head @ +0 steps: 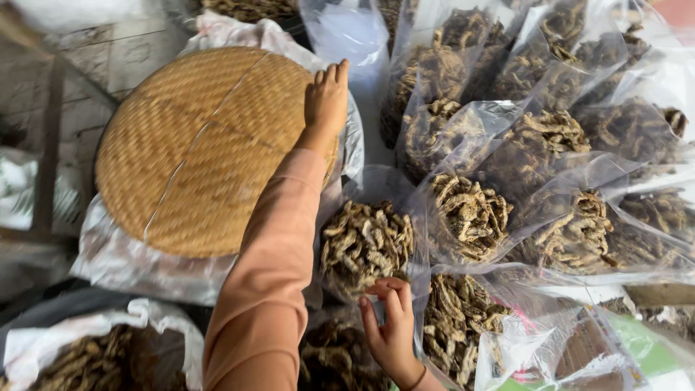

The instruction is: The person scoops dried fish from a large black basin lined with paper and places it into clear plastic bags. The person repeatedly fills several bags and arranges them on the floor next to the basin.

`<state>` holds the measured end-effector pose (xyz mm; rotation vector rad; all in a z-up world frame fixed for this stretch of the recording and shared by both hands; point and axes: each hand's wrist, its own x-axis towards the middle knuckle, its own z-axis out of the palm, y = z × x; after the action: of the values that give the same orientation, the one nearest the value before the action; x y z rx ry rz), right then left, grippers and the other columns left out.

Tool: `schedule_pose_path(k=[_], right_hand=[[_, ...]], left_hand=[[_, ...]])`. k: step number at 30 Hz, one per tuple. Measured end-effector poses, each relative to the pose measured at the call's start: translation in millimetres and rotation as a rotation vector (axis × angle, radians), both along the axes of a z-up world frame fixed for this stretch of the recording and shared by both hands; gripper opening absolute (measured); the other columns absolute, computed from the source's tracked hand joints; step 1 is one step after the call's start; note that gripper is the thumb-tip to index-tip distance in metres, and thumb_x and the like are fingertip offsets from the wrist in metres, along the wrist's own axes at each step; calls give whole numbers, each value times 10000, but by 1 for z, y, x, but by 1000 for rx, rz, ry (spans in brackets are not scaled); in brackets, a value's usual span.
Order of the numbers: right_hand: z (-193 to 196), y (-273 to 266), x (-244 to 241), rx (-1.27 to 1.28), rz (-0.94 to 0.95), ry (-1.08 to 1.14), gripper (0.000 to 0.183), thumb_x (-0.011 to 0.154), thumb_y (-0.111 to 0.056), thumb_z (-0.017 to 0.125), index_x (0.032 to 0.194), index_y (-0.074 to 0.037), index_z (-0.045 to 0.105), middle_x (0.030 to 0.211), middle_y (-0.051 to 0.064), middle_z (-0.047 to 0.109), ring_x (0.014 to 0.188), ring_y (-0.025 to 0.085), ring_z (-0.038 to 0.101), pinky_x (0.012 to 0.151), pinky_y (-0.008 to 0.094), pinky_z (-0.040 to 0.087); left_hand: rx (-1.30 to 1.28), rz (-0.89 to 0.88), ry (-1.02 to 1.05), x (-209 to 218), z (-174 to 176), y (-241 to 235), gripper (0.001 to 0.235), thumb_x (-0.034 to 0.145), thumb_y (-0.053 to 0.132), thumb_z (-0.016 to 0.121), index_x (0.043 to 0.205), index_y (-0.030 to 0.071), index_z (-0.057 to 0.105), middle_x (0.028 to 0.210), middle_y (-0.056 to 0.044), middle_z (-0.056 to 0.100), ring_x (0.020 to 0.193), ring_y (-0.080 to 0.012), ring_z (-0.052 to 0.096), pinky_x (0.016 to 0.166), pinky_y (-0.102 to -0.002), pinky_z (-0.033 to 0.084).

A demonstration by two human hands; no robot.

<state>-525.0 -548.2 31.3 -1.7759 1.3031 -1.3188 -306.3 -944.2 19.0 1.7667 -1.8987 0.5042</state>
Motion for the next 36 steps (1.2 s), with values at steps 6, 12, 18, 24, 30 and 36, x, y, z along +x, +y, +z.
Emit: schedule_pose_path(k=[6,12,18,24,30,36], right_hand=[[-13,-4,-4,23,-94,-79,165,848,-8,733,988,-35,651,1082,147,608,977,247,678,800,320,579],[-53,9,3,234,-196,-133,153,846,13,777,955,-47,688,1054,142,621,978,249,705,844,368,616],[-62,-6,11,309,-146,-95,167,823,33,763,951,-40,685,1027,136,611,952,249,716,821,371,623],[-60,-16,10,182,-101,58,179,797,39,757,938,-35,674,1022,135,621,976,246,699,830,366,593],[-66,-9,9,190,-81,2,141,853,21,754,942,-14,650,1033,137,628,973,239,704,815,362,604],[-102,-3,-1,218,-176,14,184,799,5,796,938,-47,687,957,114,674,869,200,778,786,368,624]], left_hand=[[-10,-5,-26,-16,-42,-114,504,980,143,559,1479,125,488,1494,-54,520,1319,-276,487,1006,-540,442],[120,-45,-173,-29,-76,-141,704,775,102,618,1463,79,469,1383,-104,551,1444,-305,376,1142,-693,102],[283,-143,-190,-22,-109,-148,206,1060,74,573,1250,72,652,1152,-158,709,1010,-332,719,1094,-540,393],[361,-472,-103,-11,-167,-85,307,1031,70,528,1326,46,611,1171,-229,698,881,-342,739,702,-463,611],[385,-68,430,2,-169,-92,493,1100,198,510,1587,139,460,1256,-196,661,1113,-368,671,936,-503,567],[-159,55,-223,-17,-136,-137,660,1019,158,608,1623,185,342,1623,-48,305,1381,-257,534,977,-559,570]])
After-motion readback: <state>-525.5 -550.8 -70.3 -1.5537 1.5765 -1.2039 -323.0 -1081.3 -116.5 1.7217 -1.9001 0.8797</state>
